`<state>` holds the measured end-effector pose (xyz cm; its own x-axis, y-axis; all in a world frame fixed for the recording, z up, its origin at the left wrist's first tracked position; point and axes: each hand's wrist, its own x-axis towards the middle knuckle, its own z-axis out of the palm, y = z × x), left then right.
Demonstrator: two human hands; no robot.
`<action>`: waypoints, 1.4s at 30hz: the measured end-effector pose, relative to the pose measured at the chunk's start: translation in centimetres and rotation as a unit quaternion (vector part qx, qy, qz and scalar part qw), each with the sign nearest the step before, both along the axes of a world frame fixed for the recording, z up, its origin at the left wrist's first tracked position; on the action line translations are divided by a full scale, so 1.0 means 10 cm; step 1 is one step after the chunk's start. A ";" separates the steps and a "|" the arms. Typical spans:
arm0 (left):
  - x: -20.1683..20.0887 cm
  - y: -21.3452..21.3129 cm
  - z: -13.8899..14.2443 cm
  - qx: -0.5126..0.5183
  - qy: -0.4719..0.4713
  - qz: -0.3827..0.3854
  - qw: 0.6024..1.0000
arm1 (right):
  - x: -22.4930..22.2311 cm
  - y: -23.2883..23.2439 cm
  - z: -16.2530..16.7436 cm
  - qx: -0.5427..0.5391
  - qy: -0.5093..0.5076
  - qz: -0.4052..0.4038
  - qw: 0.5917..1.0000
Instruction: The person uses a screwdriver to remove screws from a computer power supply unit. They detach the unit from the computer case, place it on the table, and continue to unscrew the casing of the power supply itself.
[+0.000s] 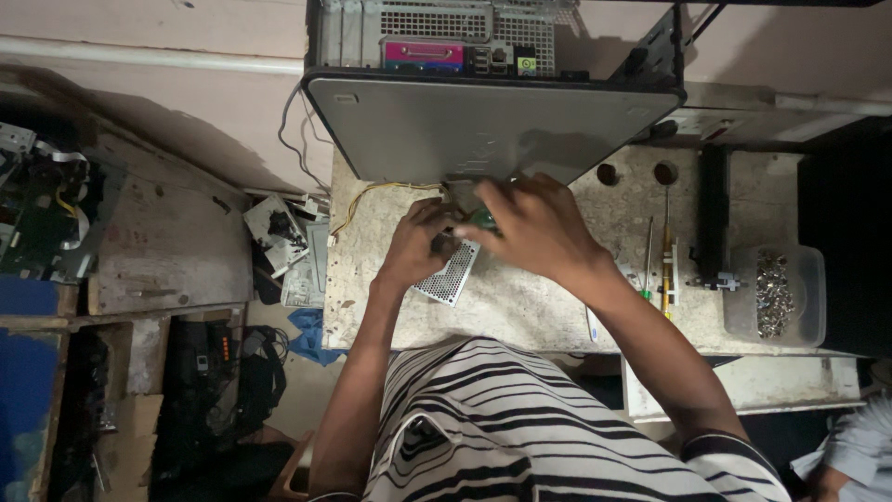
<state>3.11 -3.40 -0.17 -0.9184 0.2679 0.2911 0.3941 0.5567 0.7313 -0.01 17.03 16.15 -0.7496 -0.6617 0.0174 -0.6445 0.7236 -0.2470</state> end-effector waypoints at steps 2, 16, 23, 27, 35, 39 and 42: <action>0.00 0.01 0.02 0.002 -0.002 0.000 1.000 | -0.01 -0.01 0.00 -0.024 -0.016 0.006 1.000; 0.01 0.01 0.02 0.006 0.009 -0.003 1.000 | 0.04 0.02 0.04 -0.097 0.033 0.023 0.994; -0.01 0.00 0.02 0.007 -0.002 -0.007 1.000 | 0.02 0.05 -0.01 -0.063 0.045 0.020 0.997; -0.01 0.00 0.04 0.001 -0.009 -0.006 1.000 | 0.01 0.04 -0.03 -0.038 0.000 -0.006 0.999; -0.02 -0.01 0.02 0.009 -0.006 -0.010 1.000 | 0.01 0.04 -0.01 -0.101 0.111 0.053 0.987; -0.03 -0.01 -0.01 0.005 0.007 -0.008 1.000 | 0.01 0.04 -0.01 0.061 -0.032 -0.030 0.997; -0.03 -0.01 -0.01 0.006 0.001 -0.011 1.000 | 0.02 0.05 0.00 -0.115 0.079 0.033 0.990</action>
